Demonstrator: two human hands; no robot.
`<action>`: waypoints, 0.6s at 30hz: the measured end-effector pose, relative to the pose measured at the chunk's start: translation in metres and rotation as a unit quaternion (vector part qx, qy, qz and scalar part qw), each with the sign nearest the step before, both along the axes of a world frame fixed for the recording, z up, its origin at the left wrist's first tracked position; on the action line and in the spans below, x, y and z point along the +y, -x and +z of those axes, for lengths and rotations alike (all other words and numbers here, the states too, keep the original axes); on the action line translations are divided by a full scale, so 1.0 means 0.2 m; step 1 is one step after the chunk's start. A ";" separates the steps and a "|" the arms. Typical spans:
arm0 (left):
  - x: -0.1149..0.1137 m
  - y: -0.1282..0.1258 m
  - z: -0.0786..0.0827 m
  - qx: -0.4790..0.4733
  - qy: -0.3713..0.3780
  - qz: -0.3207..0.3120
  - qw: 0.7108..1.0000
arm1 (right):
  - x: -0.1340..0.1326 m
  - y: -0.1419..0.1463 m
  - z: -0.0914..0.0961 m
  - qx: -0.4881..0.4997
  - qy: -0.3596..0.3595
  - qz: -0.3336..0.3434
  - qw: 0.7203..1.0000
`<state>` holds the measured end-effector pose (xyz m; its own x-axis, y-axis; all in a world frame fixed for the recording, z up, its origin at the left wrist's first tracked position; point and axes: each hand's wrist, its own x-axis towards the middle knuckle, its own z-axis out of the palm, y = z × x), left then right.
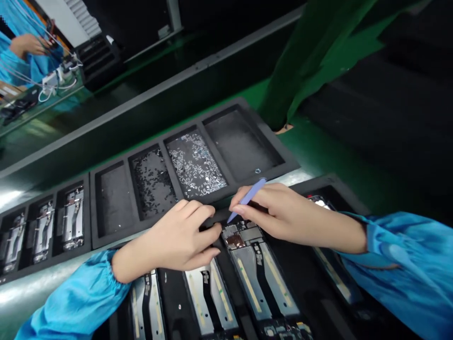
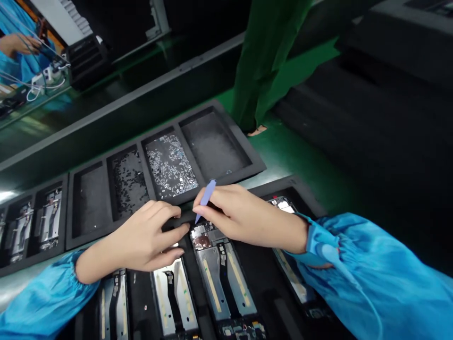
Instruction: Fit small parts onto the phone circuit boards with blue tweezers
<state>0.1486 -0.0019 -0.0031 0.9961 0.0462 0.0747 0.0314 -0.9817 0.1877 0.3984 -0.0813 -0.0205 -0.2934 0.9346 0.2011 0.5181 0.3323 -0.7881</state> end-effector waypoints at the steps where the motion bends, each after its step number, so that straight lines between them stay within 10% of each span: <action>1: 0.00 0.00 0.00 0.000 0.001 -0.001 1.000 | 0.00 0.00 0.00 0.003 0.003 0.003 1.000; 9: 0.01 -0.02 0.01 0.001 0.017 -0.003 1.000 | 0.02 -0.04 0.03 0.054 0.060 -0.019 0.997; 18: -0.05 -0.01 -0.02 -0.022 0.013 0.000 1.000 | -0.11 -0.40 0.27 0.024 0.055 -0.151 0.987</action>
